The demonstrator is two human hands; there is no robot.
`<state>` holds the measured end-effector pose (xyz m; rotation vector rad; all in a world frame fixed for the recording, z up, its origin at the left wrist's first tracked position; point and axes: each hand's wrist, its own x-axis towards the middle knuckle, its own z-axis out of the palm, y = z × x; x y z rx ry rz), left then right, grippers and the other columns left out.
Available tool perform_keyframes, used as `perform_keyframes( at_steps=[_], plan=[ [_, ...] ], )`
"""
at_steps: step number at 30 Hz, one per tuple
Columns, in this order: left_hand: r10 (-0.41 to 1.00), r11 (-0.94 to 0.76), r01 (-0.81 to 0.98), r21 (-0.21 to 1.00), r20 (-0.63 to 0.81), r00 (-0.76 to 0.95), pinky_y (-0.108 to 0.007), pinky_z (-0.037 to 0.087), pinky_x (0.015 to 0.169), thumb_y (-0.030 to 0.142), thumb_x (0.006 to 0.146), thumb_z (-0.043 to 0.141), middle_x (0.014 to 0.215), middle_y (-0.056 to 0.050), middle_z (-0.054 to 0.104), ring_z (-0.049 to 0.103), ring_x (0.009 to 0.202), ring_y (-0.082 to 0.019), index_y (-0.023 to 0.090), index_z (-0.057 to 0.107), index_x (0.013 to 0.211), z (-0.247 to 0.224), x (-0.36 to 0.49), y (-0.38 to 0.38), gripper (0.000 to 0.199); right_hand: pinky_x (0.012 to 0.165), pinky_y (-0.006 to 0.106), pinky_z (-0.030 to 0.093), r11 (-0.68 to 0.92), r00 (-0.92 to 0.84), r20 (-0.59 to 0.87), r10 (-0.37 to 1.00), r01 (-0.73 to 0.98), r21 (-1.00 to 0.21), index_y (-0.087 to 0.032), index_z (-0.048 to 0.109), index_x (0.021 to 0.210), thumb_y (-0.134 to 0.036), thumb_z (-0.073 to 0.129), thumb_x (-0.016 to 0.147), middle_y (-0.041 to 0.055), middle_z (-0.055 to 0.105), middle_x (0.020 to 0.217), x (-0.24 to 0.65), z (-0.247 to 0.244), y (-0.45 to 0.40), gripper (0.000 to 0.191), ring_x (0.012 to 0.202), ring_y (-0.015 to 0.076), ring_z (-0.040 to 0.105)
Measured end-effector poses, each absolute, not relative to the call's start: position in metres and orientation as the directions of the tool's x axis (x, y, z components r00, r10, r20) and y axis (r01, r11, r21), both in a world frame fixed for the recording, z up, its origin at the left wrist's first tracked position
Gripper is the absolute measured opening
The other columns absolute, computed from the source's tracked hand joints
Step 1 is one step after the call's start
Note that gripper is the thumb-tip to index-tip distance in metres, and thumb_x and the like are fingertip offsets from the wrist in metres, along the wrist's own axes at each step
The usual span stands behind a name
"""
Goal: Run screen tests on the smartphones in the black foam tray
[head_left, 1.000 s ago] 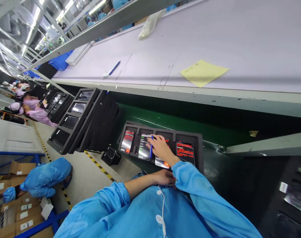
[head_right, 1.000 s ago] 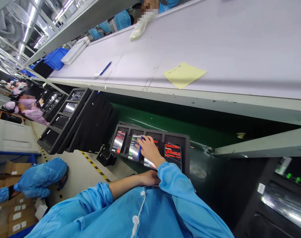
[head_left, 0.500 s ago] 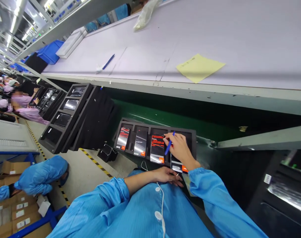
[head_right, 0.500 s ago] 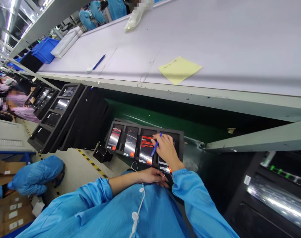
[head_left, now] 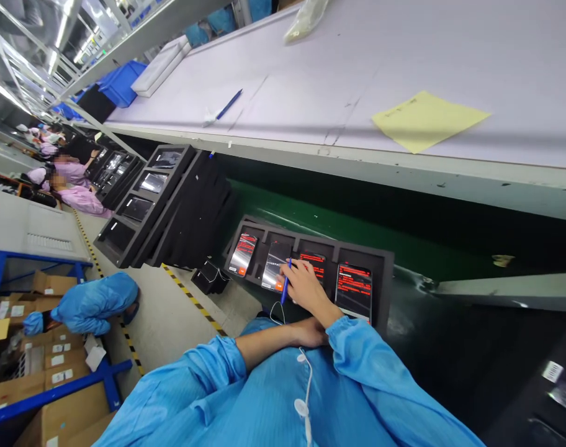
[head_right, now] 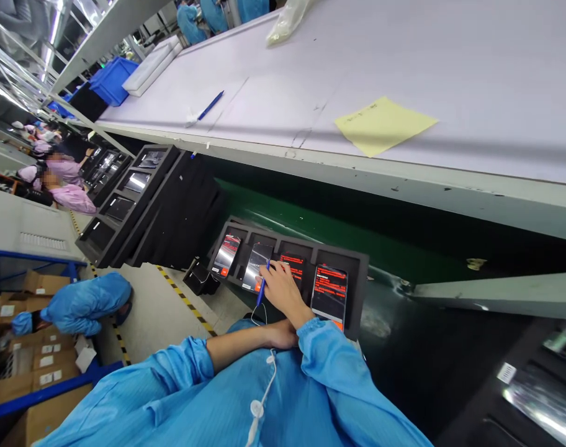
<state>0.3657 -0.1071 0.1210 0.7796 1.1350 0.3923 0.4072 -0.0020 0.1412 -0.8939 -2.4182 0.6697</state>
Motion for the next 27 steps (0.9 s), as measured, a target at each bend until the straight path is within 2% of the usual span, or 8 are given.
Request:
perform_keyframes(
  at_steps=[4,7,11,14,17,20,24,27],
  plan=[
    [0.644,0.701,0.048,0.712,-0.660,0.386,-0.059,0.043,0.126,0.038,0.088,0.088,0.120,-0.010,0.081,0.068,0.130,-0.034,0.016,0.080,0.117,0.109,0.368,-0.113,0.037,0.116,0.053,0.039,0.648,-0.651,0.265,0.711,0.461,-0.606,-0.027,0.069,0.122,-0.031,0.050,0.111,0.0093,0.079,0.117,0.409,0.141,0.000,0.023,0.134,0.0329,0.058],
    [0.622,0.724,0.063,0.687,-0.689,0.372,-0.057,0.046,0.122,0.040,0.088,0.088,0.106,-0.009,0.080,0.072,0.116,-0.030,0.015,0.078,0.105,0.105,0.367,-0.113,0.032,0.115,0.052,0.039,0.621,-0.603,0.292,0.742,0.455,-0.638,-0.028,0.069,0.117,-0.034,0.049,0.112,0.0093,0.079,0.122,0.420,0.143,0.005,0.021,0.134,0.0322,0.060],
    [0.523,0.816,-0.002,0.579,-0.736,0.429,-0.052,0.053,0.111,0.045,0.089,0.089,0.089,-0.005,0.076,0.074,0.091,-0.023,0.015,0.073,0.098,0.110,0.368,-0.110,0.036,0.110,0.053,0.041,0.451,-0.332,0.311,0.890,0.550,-0.704,-0.027,0.067,0.112,-0.042,0.048,0.112,0.0114,0.078,0.131,0.465,0.138,0.025,0.024,0.129,0.0329,0.064],
    [0.508,0.835,-0.039,0.549,-0.742,0.437,-0.046,0.052,0.108,0.046,0.090,0.091,0.092,-0.007,0.078,0.075,0.088,-0.019,0.014,0.071,0.101,0.118,0.369,-0.108,0.039,0.109,0.053,0.041,0.363,-0.191,0.315,0.930,0.618,-0.698,-0.026,0.065,0.109,-0.045,0.047,0.112,0.0123,0.078,0.128,0.506,0.129,0.043,0.026,0.118,0.0328,0.067],
    [0.516,0.845,-0.087,0.528,-0.762,0.391,-0.040,0.052,0.105,0.041,0.095,0.087,0.096,-0.010,0.080,0.076,0.086,-0.017,0.014,0.070,0.106,0.124,0.369,-0.106,0.034,0.109,0.051,0.041,0.399,-0.235,0.327,0.915,0.643,-0.654,-0.026,0.065,0.108,-0.043,0.045,0.111,0.0113,0.079,0.121,0.531,0.119,0.052,0.026,0.109,0.0309,0.068],
    [0.502,0.860,-0.121,0.496,-0.777,0.381,-0.036,0.052,0.103,0.035,0.099,0.084,0.103,-0.013,0.082,0.076,0.085,-0.015,0.012,0.070,0.108,0.128,0.369,-0.104,0.028,0.108,0.049,0.043,0.438,-0.293,0.326,0.899,0.636,-0.635,-0.026,0.064,0.109,-0.045,0.043,0.113,0.0103,0.079,0.120,0.535,0.115,0.051,0.029,0.108,0.0296,0.069],
    [0.528,0.849,-0.216,0.482,-0.785,0.324,-0.034,0.054,0.100,0.038,0.091,0.092,0.117,-0.021,0.082,0.078,0.092,-0.017,0.009,0.073,0.103,0.125,0.374,-0.104,0.037,0.098,0.046,0.046,0.394,-0.260,0.298,0.919,0.649,-0.651,-0.025,0.065,0.112,-0.051,0.041,0.114,0.0114,0.079,0.113,0.532,0.114,0.044,0.036,0.101,0.0297,0.070],
    [0.591,0.801,-0.275,0.532,-0.776,0.220,-0.032,0.056,0.094,0.045,0.081,0.099,0.115,-0.022,0.082,0.079,0.093,-0.020,0.008,0.074,0.099,0.121,0.384,-0.105,0.048,0.088,0.043,0.046,0.359,-0.231,0.278,0.933,0.665,-0.654,-0.024,0.065,0.111,-0.054,0.039,0.114,0.0114,0.078,0.106,0.531,0.114,0.043,0.039,0.093,0.0292,0.070]
  ],
)
